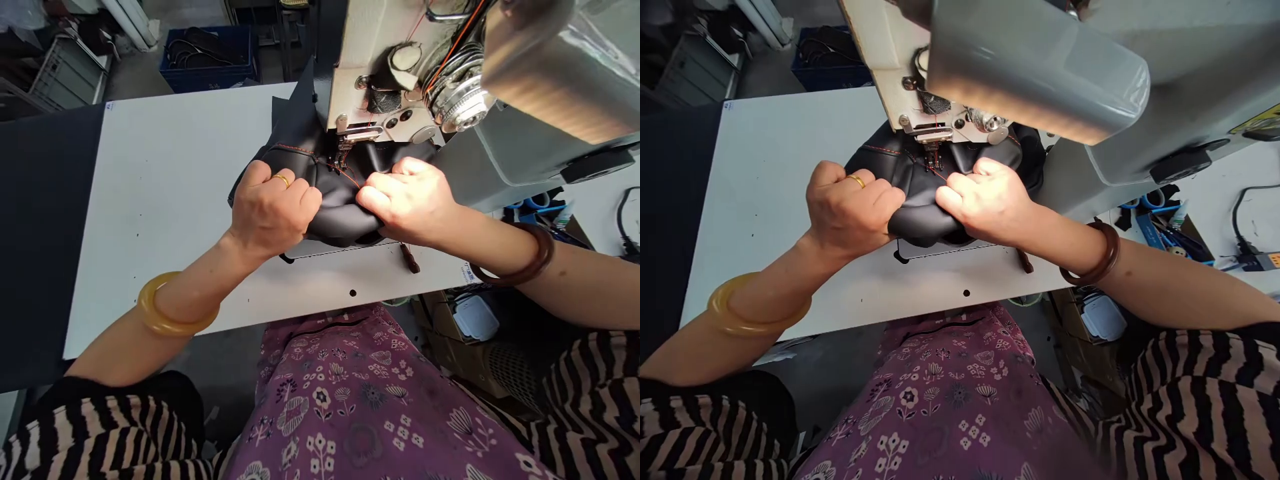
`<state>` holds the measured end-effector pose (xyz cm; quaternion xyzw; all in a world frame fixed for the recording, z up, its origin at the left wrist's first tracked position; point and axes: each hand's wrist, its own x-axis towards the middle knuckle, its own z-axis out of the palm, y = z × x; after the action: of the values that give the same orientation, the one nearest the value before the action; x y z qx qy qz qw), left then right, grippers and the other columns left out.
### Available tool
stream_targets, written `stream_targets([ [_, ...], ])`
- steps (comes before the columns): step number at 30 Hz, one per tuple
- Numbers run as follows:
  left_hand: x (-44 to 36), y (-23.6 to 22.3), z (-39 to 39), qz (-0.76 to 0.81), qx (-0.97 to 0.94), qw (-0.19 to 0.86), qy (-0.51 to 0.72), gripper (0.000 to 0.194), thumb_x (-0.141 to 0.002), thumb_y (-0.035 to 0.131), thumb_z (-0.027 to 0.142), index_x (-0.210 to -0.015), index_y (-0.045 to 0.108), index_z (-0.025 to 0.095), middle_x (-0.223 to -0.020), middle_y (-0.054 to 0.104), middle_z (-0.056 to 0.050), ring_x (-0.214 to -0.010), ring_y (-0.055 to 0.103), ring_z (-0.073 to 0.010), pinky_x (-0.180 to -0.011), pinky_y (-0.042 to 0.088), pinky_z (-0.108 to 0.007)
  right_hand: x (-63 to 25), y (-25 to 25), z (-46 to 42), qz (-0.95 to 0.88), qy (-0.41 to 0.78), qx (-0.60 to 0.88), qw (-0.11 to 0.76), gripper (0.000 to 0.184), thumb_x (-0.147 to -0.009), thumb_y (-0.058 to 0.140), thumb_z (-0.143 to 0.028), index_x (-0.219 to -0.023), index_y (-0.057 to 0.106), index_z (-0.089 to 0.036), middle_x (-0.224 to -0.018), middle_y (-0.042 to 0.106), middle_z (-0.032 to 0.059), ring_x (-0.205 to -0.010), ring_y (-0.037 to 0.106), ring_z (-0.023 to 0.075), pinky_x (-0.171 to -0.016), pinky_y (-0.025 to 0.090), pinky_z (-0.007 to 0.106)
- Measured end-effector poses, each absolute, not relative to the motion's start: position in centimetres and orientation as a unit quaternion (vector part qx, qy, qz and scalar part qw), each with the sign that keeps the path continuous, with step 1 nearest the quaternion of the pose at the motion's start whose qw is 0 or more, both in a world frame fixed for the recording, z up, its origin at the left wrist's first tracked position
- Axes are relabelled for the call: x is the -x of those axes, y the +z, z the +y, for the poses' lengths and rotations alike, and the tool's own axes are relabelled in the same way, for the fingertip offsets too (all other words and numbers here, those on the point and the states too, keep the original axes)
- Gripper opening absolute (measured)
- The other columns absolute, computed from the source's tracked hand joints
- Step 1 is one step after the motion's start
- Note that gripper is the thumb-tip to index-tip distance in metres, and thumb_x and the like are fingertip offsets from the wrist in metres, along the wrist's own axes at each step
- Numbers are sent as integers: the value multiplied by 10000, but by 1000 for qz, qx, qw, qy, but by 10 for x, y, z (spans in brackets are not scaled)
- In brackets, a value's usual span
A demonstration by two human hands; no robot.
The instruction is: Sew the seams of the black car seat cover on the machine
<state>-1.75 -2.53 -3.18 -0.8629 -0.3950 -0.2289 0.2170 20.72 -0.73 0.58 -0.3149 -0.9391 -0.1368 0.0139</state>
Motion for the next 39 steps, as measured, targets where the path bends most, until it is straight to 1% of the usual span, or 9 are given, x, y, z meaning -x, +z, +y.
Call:
stream_targets([
  [4,17,-20,-29,-408,870,216,-176,87,-756,514,156,-759,599,177,-587,457,-26,-676,511,-208,-646,390,-391,-206,5,-6,-941,-132,305,53,262,-818,386,-130,-806,639,-193,-618,506,21,-539,332,138,-615,262,325],
  [8,14,-19,-28,-424,872,206,-130,236,-763,512,126,-959,642,144,-681,546,-55,-754,563,-244,-670,398,-395,-207,-1,-4,-950,-125,271,93,209,-685,446,-147,-771,631,-193,-586,479,3,-536,332,125,-597,251,310],
  [11,12,-24,-24,-408,876,207,-154,187,-822,448,93,-814,624,153,-712,572,-55,-795,591,-230,-728,419,-404,-207,-5,-6,-953,-120,261,97,196,-665,455,-155,-761,621,-196,-586,481,0,-541,364,125,-586,245,310],
  [15,15,-25,-18,-298,904,242,-188,237,-892,393,120,-743,568,176,-909,660,-22,-896,621,-170,-879,452,-380,-205,-6,-13,-947,-95,298,76,156,-796,465,-205,-812,620,-204,-673,555,21,-634,462,141,-631,295,327],
  [21,17,-15,-20,-303,910,234,-160,79,-767,479,152,-770,549,188,-623,552,15,-554,479,-134,-695,448,-326,-199,-8,-14,-906,-98,391,133,289,-910,342,-214,-801,609,-199,-696,587,45,-667,503,165,-661,314,349],
  [29,3,-37,-18,-431,862,177,-201,197,-906,434,190,-914,629,166,-765,636,-53,-688,558,-188,-690,404,-365,-198,-17,-14,-914,-33,368,171,339,-915,365,-415,-840,641,-234,-665,574,19,-661,501,153,-672,329,352],
  [33,0,-39,-12,-444,859,129,-217,254,-926,390,200,-805,612,182,-678,581,-10,-655,525,-154,-729,423,-360,-204,-18,-15,-914,-2,372,164,375,-926,368,-476,-850,660,-253,-609,525,13,-677,511,160,-704,355,356],
  [36,0,-36,-12,-433,870,105,-209,259,-895,402,198,-678,542,182,-626,528,8,-675,539,-149,-770,434,-381,-211,-19,-15,-912,-11,375,167,341,-927,389,-445,-794,632,-246,-622,549,14,-673,521,162,-694,338,360],
  [39,0,-34,-14,-424,877,89,-205,233,-867,430,194,-653,522,186,-652,564,-3,-755,597,-183,-815,438,-421,-215,-19,-18,-916,-77,353,174,237,-894,420,-302,-749,591,-226,-745,664,8,-684,550,158,-662,294,362],
])
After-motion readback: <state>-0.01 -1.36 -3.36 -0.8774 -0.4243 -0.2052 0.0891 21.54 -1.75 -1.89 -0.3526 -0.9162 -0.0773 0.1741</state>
